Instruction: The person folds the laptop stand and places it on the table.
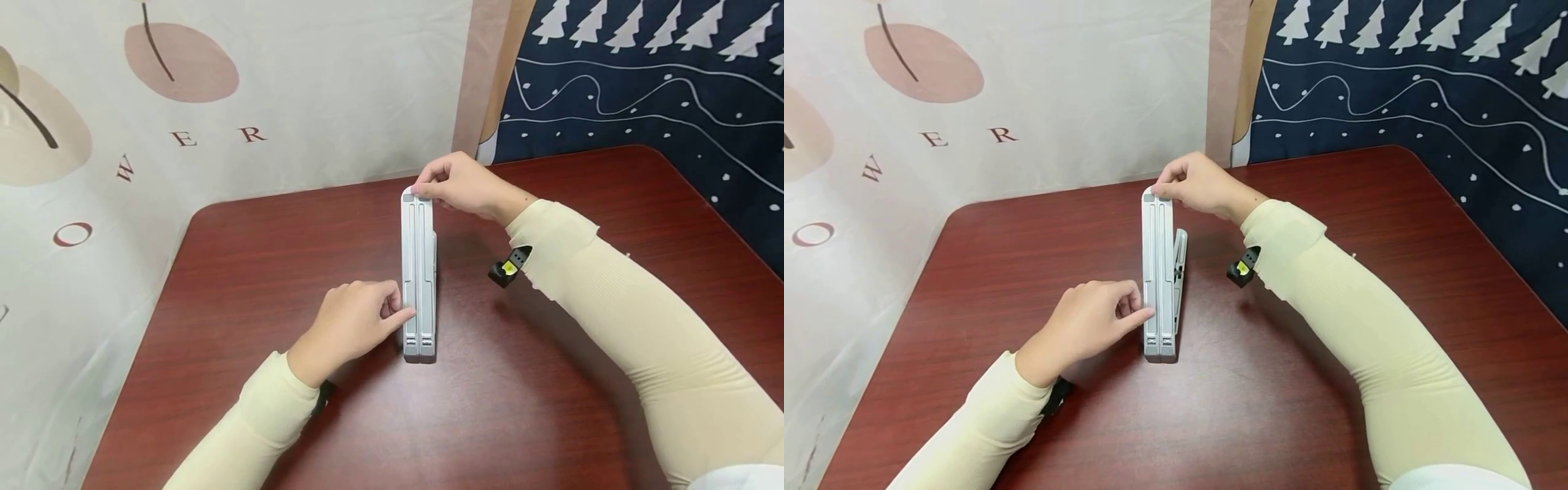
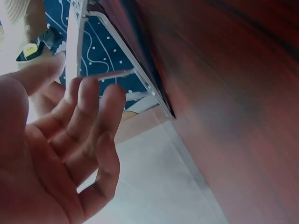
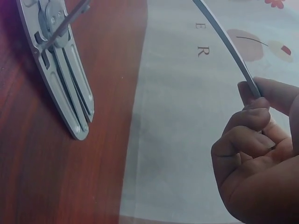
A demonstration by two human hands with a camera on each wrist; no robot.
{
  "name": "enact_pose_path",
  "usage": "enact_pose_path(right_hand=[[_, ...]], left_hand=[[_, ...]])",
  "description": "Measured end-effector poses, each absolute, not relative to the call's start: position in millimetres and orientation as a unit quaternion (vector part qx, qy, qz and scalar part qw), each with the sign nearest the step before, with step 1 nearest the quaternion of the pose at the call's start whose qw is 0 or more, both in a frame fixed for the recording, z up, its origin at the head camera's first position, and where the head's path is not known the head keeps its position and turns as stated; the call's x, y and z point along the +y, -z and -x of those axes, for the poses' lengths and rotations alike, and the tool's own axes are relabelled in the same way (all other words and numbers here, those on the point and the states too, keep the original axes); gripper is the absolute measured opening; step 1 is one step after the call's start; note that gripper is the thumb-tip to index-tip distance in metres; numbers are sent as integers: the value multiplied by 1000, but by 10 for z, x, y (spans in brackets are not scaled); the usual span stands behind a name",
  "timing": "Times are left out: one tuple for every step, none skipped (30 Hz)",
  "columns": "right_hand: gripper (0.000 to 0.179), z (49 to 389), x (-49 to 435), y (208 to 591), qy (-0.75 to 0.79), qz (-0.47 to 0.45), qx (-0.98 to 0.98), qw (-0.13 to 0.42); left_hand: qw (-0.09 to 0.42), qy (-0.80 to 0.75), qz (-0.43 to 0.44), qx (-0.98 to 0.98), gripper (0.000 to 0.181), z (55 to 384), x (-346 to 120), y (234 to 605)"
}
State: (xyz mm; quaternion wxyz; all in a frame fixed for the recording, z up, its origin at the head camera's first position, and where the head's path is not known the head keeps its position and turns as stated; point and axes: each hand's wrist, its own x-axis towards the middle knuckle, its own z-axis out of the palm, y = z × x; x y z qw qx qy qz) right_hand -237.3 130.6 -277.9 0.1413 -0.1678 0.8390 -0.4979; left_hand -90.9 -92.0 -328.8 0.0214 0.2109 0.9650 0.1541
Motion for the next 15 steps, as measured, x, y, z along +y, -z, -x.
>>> enact_pose_path(right_hand=[[15,2371,1311,2784,500,166,838,140],[15,2369,1315,2791,503,163,837,139],[14,2369,1321,2798,504,161,837,139],[14,2367,1324,2802,505,158,837,138],[14,2364,1327,2806,505,156,838,137],[14,2362,1328,2807,506,154,838,137],[14,2356,1328,2806,507,152,838,136],[14,2353,1328,2806,507,151,838,135],[14,2348,1327,2803,506,152,838,133],[15,2341,1324,2798,507,152,838,131],[14,2336,1323,2793,508,152,838,130],[14,2332,1321,2787,509,153,837,130],[14,2328,1320,2784,511,153,836,130],[14,2324,1317,2780,511,152,836,130],[14,2320,1316,2777,511,152,836,130]], left_hand=[[12,-148,-209,967,31,900,-901,3291],[5,-141,-208,968,35,893,-880,3294],[0,-136,-209,968,38,885,-859,3293],[-5,-130,-210,969,40,882,-838,3298],[-8,-125,-212,969,42,879,-821,3303],[-11,-121,-212,970,44,878,-806,3309],[-12,-117,-212,970,46,876,-794,3315],[-15,-114,-211,971,48,874,-786,3316],[-17,-113,-209,971,48,873,-782,3320],[-18,-113,-206,972,49,873,-781,3323],[-20,-114,-203,972,49,871,-782,3324],[-20,-116,-200,973,49,872,-784,3327],[-20,-117,-196,973,49,871,-787,3329],[-21,-118,-194,974,49,871,-791,3330],[-21,-120,-191,974,48,874,-795,3334]])
